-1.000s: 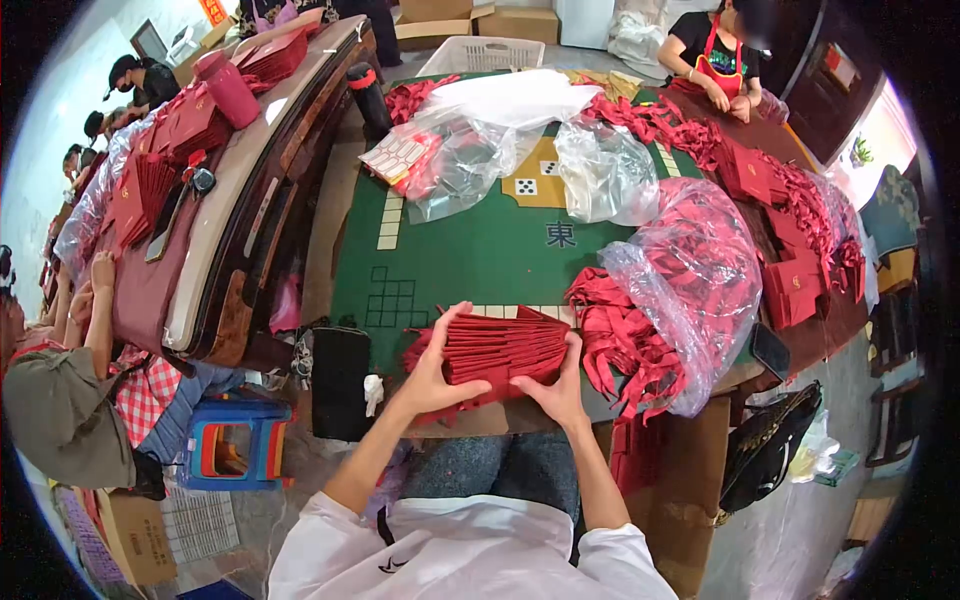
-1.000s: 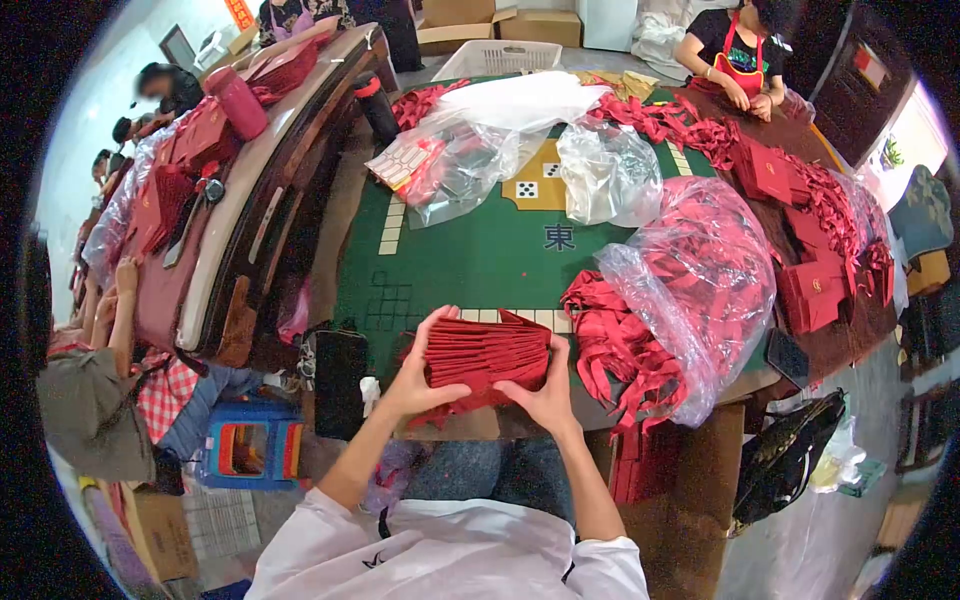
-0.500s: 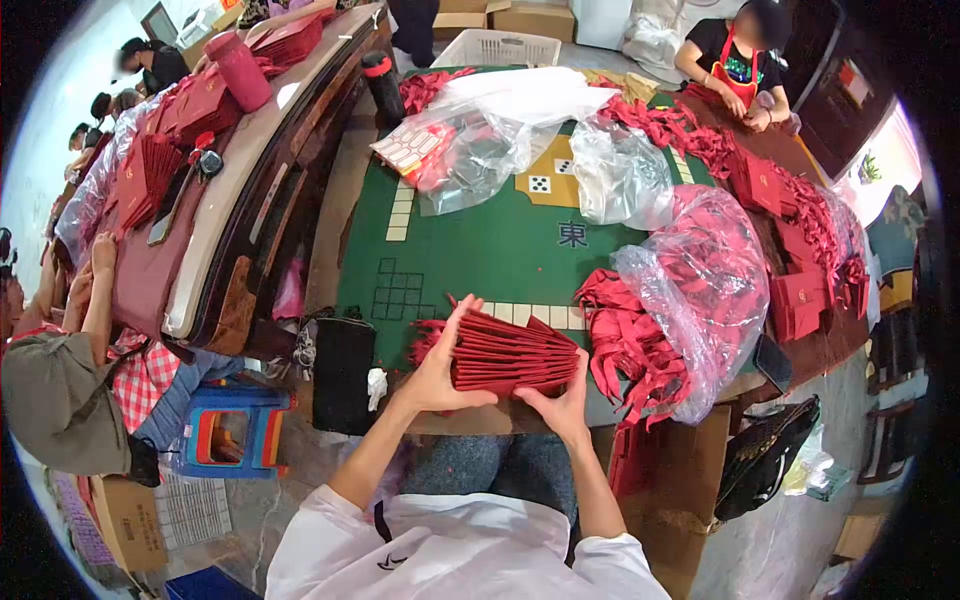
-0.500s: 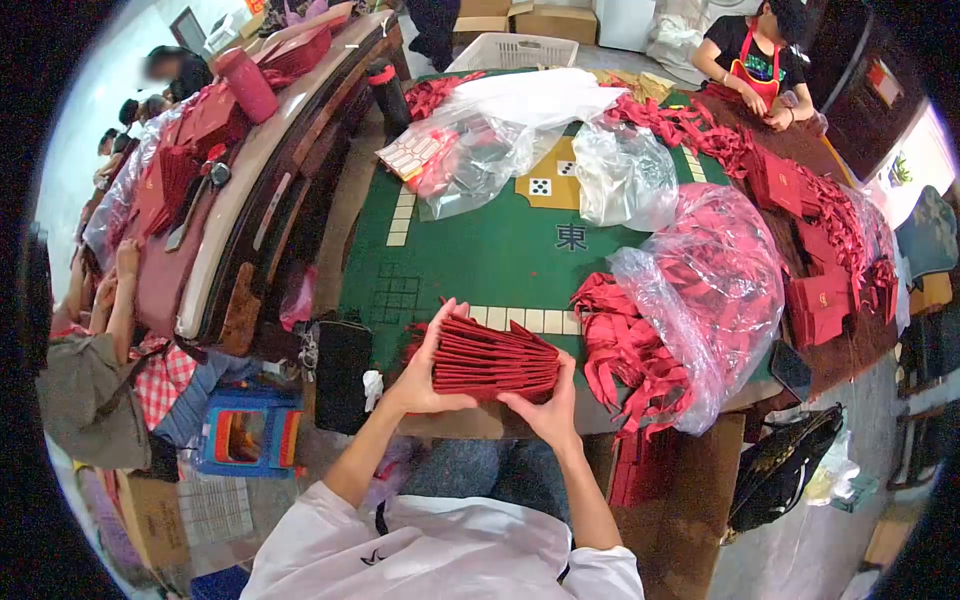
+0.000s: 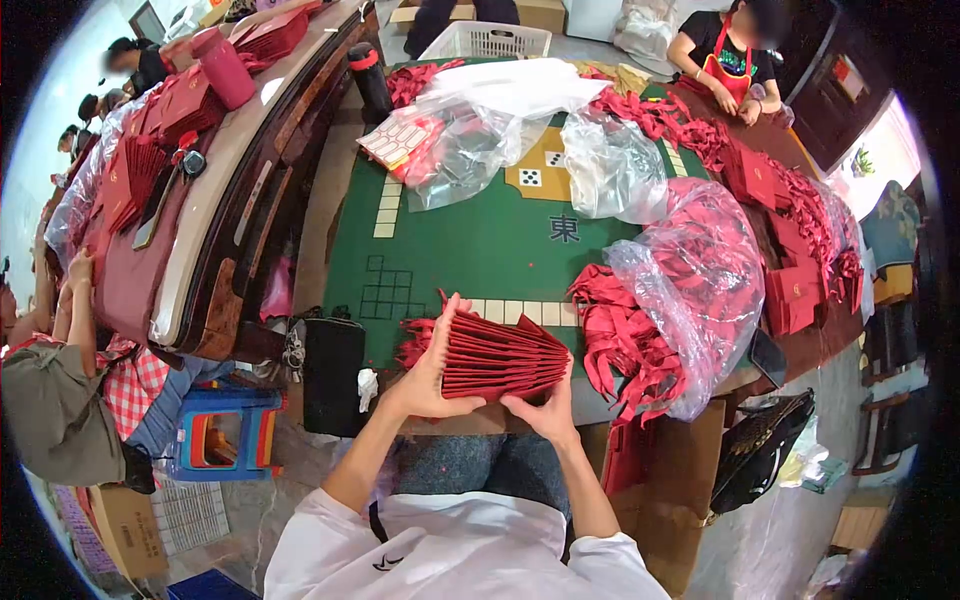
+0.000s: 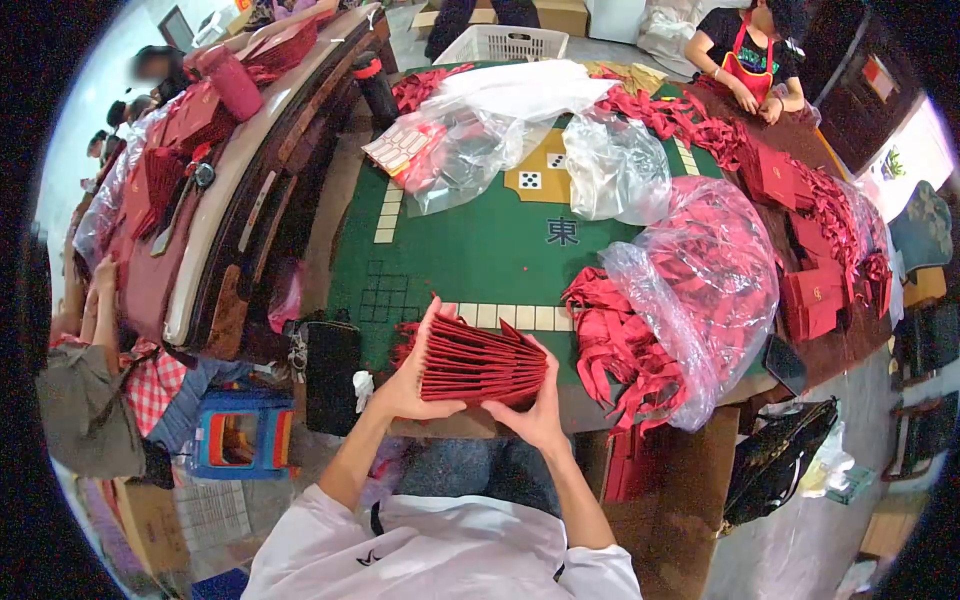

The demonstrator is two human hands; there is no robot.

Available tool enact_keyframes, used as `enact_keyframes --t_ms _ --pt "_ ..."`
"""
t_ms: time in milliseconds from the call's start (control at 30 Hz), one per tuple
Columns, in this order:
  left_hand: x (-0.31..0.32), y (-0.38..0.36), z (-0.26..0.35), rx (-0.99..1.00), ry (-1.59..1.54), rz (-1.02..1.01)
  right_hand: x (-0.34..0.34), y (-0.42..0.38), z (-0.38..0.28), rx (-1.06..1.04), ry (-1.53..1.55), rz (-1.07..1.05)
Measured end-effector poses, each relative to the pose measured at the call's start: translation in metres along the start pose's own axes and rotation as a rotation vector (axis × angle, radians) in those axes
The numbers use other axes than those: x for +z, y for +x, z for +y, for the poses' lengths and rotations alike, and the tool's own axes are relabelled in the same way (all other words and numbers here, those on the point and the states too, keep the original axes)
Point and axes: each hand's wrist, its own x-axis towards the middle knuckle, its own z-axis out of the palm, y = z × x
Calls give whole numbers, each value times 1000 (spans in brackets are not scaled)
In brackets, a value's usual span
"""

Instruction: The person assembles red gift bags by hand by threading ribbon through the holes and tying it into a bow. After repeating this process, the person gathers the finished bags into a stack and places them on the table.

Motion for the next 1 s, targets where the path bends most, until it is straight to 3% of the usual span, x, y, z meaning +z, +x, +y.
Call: enact_keyframes --t_ms 133,367,433,533,567,700,900,1000 --pt "1 0 6 -78 201 48 2 0 2 47 -37 57" --pt "10 -8 5 -148 187 145 1 0 3 42 61 94" --pt "9 -5 16 -15 334 107 2 -1 4 50 58 131" --pt "7 -7 9 -45 281 77 0 -3 2 32 15 150" --pt "10 -8 8 -139 312 148 1 -4 4 37 20 147" --pt "12 -2 12 -84 355 221 1 -6 8 57 50 196" --pt "8 -2 1 -222 243 169 -8 -2 15 76 -7 164" --pt "9 1 7 -114 312 177 -9 3 6 92 0 140"
